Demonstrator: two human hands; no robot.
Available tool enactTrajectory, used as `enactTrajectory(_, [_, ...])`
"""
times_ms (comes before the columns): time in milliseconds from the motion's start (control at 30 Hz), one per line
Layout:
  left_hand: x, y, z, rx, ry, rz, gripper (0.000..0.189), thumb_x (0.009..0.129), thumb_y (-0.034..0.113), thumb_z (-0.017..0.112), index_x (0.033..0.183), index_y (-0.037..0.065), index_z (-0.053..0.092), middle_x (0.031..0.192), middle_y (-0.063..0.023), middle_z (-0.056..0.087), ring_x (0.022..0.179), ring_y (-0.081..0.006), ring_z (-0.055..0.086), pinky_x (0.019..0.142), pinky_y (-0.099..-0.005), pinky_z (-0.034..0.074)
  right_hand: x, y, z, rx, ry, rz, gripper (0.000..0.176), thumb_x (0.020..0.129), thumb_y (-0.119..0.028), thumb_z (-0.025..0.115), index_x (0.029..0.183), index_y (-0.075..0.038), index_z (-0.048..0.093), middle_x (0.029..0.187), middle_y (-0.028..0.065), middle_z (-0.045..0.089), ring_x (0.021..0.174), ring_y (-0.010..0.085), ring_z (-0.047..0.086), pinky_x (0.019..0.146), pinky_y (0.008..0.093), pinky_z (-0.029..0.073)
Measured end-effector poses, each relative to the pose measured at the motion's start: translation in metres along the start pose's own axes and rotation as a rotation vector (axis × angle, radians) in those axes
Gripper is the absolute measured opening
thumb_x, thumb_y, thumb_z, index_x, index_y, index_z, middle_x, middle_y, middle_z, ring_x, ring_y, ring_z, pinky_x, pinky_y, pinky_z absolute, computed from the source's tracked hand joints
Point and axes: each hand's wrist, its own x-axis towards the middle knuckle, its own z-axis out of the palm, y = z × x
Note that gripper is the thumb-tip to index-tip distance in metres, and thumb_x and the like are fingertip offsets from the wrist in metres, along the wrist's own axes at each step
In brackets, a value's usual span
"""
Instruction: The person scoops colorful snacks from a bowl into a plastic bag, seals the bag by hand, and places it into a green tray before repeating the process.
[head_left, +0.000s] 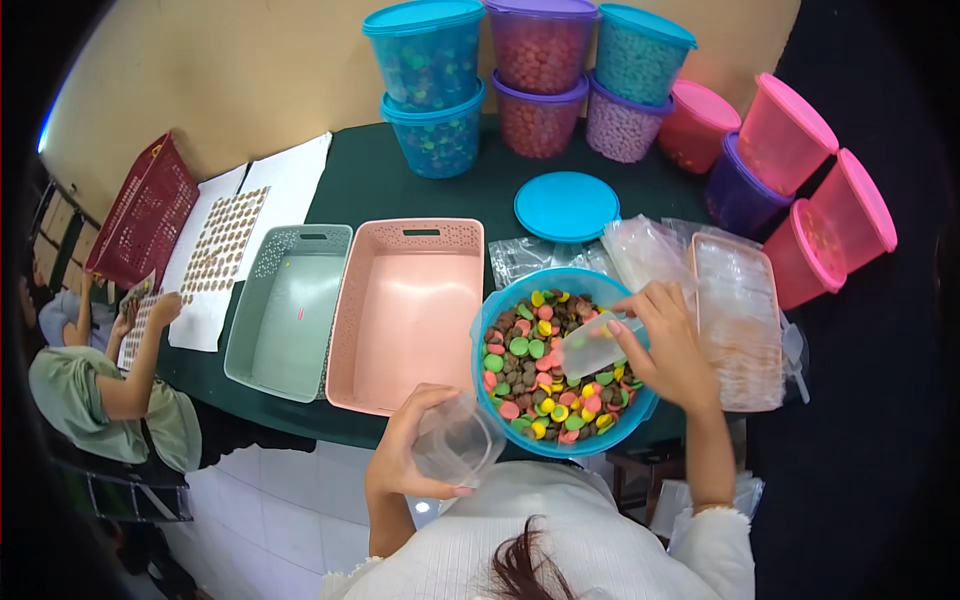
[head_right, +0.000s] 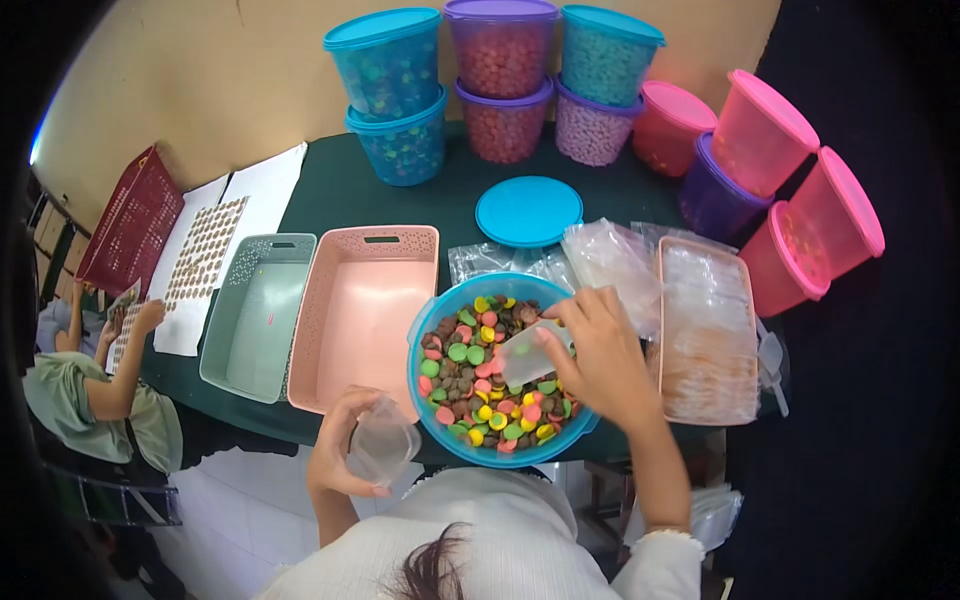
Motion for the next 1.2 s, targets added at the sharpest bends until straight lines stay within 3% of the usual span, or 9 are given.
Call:
enactTrajectory(100, [-0.010,-0.003,0.015,-0.154,0.108,-0.124,0.089,0.044,0.028,0.083,0.117,0.001,0.040,0.108,-0.0119,0.042,0.094,-0.0232,0.049,0.085,-0.0358,0.037,0.011,0.027,-0.004,-0.171,-0.111,-0.136,0.026,0.078,-0.025,0.056,0.086,0.000,0.056,0.087,0.0136,0.048,0.088,0.0279,0.043,0.080,0.0379,0.033])
enactTrajectory(133, [-0.012,-0.009,0.017,-0.093,0.094,-0.100,0.096,0.046,0.030,0.081,0.122,0.004,0.029,0.109,-0.0110,0.037,0.096,-0.0237,0.047,0.085,-0.0370,0.037,0.012,0.032,-0.004,-0.220,-0.178,-0.201,0.029,0.077,-0.028,0.056,0.084,0.001,0.056,0.089,0.0141,0.046,0.091,0.0280,0.042,0.083,0.0397,0.031])
enactTrajectory(267, [-0.021,-0.027,0.045,-0.252,0.187,-0.171,0.099,0.049,0.032,0.080,0.122,0.010,0.016,0.113,-0.0133,0.032,0.103,-0.0258,0.041,0.083,-0.0380,0.038,0.009,0.045,0.002,-0.237,-0.363,-0.323,0.035,0.072,-0.032,0.056,0.081,0.002,0.055,0.088,0.0135,0.045,0.092,0.0280,0.041,0.088,0.0438,0.024])
enactTrajectory(533, [-0.002,-0.029,0.054,-0.260,0.267,-0.210,0.100,0.048,0.036,0.079,0.122,0.009,0.017,0.115,-0.0125,0.032,0.101,-0.0237,0.040,0.083,-0.0380,0.037,0.010,0.048,-0.004,-0.098,-0.536,-0.378,0.029,0.074,-0.027,0.060,0.084,-0.001,0.055,0.090,0.0105,0.045,0.092,0.0245,0.041,0.086,0.0412,0.027])
enactTrajectory(667, [0.008,-0.036,0.043,-0.178,0.273,-0.278,0.103,0.046,0.042,0.078,0.122,0.009,0.018,0.112,-0.0115,0.035,0.100,-0.0227,0.039,0.082,-0.0372,0.036,0.027,0.049,-0.009,-0.059,-0.452,-0.418,0.027,0.074,-0.024,0.061,0.085,-0.002,0.053,0.085,0.0097,0.049,0.086,0.0247,0.047,0.083,0.0398,0.030])
enactTrajectory(767, [0.022,-0.042,0.037,-0.161,0.286,-0.259,0.104,0.044,0.044,0.078,0.121,0.009,0.018,0.111,-0.0111,0.036,0.101,-0.0227,0.038,0.084,-0.0370,0.034,0.047,0.056,-0.009,-0.035,-0.386,-0.307,0.023,0.073,-0.020,0.062,0.082,-0.003,0.050,0.078,0.0088,0.053,0.078,0.0246,0.052,0.076,0.0368,0.036])
enactTrajectory(867, [0.033,-0.046,0.037,-0.296,0.342,-0.250,0.103,0.044,0.042,0.078,0.121,0.009,0.018,0.113,-0.0116,0.035,0.103,-0.0234,0.037,0.085,-0.0364,0.032,0.067,0.060,0.009,-0.035,-0.214,-0.376,0.017,0.070,-0.013,0.061,0.076,-0.005,0.048,0.073,0.0083,0.055,0.073,0.0237,0.054,0.063,0.0340,0.039])
enactTrajectory(1100, [0.024,-0.043,0.037,-0.295,0.274,-0.130,0.105,0.041,0.038,0.080,0.122,0.012,0.019,0.116,-0.0137,0.036,0.107,-0.0259,0.038,0.088,-0.0365,0.032,0.097,0.055,0.049,-0.157,-0.125,-0.602,0.015,0.069,-0.012,0.061,0.076,-0.007,0.049,0.069,0.0049,0.055,0.072,0.0197,0.054,0.067,0.0332,0.038])
enactTrajectory(1200, [0.018,-0.043,0.043,-0.480,0.313,-0.112,0.108,0.039,0.036,0.082,0.123,0.013,0.019,0.116,-0.0154,0.039,0.107,-0.0275,0.039,0.089,-0.0382,0.032,0.109,0.049,0.058,-0.084,-0.038,-0.712,0.015,0.068,-0.012,0.061,0.077,-0.008,0.050,0.068,0.0031,0.056,0.072,0.0172,0.054,0.069,0.0334,0.036])
